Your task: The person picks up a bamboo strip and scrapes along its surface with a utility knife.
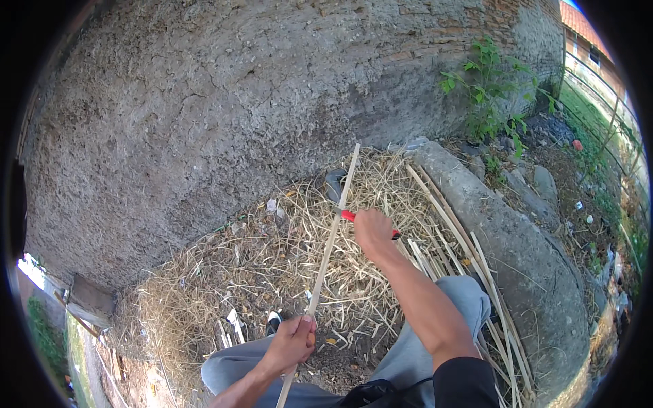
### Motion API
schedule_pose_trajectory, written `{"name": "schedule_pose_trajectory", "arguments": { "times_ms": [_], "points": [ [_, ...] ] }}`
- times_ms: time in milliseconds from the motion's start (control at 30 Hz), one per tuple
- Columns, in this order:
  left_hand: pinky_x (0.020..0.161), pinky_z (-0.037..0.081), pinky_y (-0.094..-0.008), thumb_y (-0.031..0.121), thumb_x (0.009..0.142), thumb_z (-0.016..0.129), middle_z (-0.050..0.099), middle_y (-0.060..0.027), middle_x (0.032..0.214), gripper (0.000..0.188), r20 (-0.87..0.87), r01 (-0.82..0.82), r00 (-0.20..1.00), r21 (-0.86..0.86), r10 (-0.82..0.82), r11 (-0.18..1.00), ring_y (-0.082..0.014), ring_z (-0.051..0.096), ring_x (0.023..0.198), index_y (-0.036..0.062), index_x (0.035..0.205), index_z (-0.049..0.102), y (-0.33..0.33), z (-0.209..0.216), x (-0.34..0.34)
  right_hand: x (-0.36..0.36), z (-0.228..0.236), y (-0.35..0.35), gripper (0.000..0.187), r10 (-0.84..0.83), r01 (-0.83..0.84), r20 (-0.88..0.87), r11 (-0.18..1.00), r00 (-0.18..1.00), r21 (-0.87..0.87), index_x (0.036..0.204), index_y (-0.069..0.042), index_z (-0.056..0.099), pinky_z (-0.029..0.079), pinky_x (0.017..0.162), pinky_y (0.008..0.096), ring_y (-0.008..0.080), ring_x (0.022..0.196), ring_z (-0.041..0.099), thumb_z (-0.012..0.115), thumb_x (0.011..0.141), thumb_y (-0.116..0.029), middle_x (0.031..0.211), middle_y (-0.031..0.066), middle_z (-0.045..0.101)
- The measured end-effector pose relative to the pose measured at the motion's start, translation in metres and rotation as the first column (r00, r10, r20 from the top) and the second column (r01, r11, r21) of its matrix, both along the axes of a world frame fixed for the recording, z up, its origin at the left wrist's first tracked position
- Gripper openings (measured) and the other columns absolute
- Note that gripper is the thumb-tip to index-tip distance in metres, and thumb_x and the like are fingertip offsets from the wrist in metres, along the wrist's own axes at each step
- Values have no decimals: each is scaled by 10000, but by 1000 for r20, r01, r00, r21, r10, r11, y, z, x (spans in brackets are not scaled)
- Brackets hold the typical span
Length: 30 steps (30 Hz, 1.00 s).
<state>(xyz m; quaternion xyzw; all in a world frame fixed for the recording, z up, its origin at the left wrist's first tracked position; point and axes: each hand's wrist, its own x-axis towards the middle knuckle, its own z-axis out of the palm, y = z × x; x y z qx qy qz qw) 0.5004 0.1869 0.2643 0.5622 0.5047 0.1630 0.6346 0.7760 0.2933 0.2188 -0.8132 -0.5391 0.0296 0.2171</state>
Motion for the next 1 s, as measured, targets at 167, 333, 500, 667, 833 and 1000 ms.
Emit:
{"name": "schedule_pose_trajectory", "arguments": {
  "times_ms": [167,333,500,667,833,1000],
  "points": [
    [393,304,-248,295,1087,391,437,31,593,327,-5,23,1000,-77,-23,997,-53,358,449,52,920,532,23,5,-32,18,36,-14,127,-158,162,-55,984,986,76,853,4,720,558,724,521,407,800,708,640,844,-94,825,232,699],
    [390,193,-234,346,1093,360,370,33,614,320,24,28,999,-200,-24,979,-36,264,445,97,933,481,30,13,-31,5,29,-24,226,-101,103,-184,995,978,2,873,21,698,557,765,497,413,813,697,709,806,-195,831,239,692],
    [390,218,-238,339,1093,362,376,40,614,317,51,4,999,-120,2,993,-37,279,451,94,932,483,37,1,-34,-41,32,-30,179,105,-164,-375,978,921,-127,812,-7,698,542,721,489,393,759,690,678,814,-185,738,236,672],
    [390,262,-238,336,1090,376,394,41,604,329,101,-58,993,-64,64,996,-42,310,454,80,915,487,39,-7,-32,-78,22,-51,135,352,-350,-29,934,935,66,838,15,680,547,651,468,375,693,695,652,782,-105,731,210,684],
    [371,295,-253,318,1090,374,415,24,586,350,54,-50,998,196,40,979,-56,361,442,63,881,491,37,-20,-24,-91,24,-50,134,385,-390,88,919,919,56,843,-4,677,551,597,483,357,655,711,562,829,-72,699,201,691],
    [360,295,-257,294,1091,363,410,15,587,328,15,-37,999,229,34,973,-66,370,424,56,903,488,24,-24,-18,-90,6,-40,157,336,-334,56,941,940,-45,822,-33,687,529,660,526,397,680,697,550,841,-108,719,212,688]
  ]
}}
